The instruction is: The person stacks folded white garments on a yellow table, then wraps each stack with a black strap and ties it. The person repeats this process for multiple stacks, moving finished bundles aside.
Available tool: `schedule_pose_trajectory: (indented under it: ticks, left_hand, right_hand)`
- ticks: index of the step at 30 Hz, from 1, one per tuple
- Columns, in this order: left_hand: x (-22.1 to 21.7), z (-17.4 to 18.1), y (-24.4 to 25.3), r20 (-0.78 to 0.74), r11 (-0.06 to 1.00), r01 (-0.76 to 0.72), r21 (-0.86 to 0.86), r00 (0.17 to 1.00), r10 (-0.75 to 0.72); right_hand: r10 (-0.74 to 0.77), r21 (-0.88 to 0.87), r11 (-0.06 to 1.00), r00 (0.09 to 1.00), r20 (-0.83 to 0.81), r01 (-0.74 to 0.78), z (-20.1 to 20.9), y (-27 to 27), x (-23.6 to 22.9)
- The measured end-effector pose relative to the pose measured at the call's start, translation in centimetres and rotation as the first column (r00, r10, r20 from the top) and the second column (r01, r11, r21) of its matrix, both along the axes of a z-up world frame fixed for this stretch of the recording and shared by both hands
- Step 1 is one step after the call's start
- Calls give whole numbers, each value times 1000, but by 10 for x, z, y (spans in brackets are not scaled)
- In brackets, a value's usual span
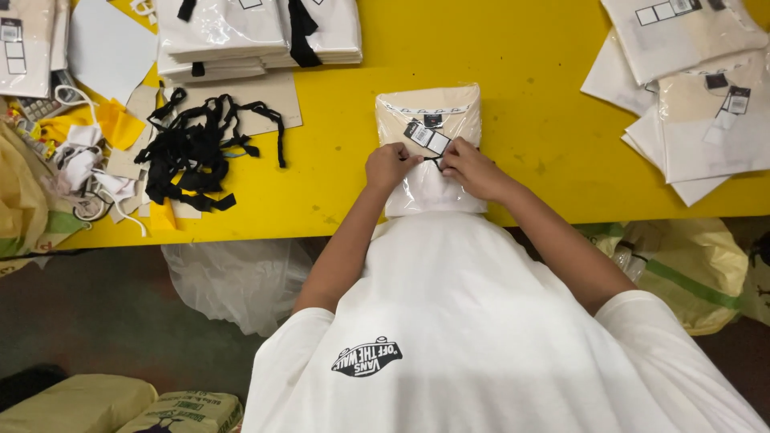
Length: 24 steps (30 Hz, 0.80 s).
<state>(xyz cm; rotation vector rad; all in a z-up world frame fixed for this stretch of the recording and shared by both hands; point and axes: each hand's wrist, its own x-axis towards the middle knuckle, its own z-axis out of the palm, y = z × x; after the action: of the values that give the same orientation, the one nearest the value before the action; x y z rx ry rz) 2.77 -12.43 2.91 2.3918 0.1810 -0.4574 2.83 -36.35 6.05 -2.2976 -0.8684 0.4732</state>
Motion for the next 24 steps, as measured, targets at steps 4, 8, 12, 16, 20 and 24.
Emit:
schedule_pose_trajectory:
  ticks: [4, 8, 12, 16, 20, 24]
  left_hand:
    - [3, -25, 0, 11, 1000, 0, 15, 1000, 0]
    - [4, -43, 3, 17, 997, 56, 53, 998, -57]
    - [-3, -43, 1, 39, 999, -11, -45, 999, 13]
    - [-10, -45, 4, 90, 989, -104, -107, 989, 114]
    - [-16, -65, 6, 67, 944, -210, -256, 970, 234]
    - [-15, -62, 9, 40, 929, -236, -286, 965, 257]
  right_hand:
    - [86, 307, 951, 989, -123, -44, 3, 36, 15]
    - [-16, 406, 901, 946, -323, 153, -37, 55, 27]
    - [-74, 426, 893, 981, -182, 146, -40, 60, 24]
    - [-98, 482, 848, 959, -267, 221, -72, 39, 21]
    - [-173, 535, 728, 869, -463, 430, -89, 16, 19]
    - [-186, 534, 713, 857, -481, 454, -86, 20, 18]
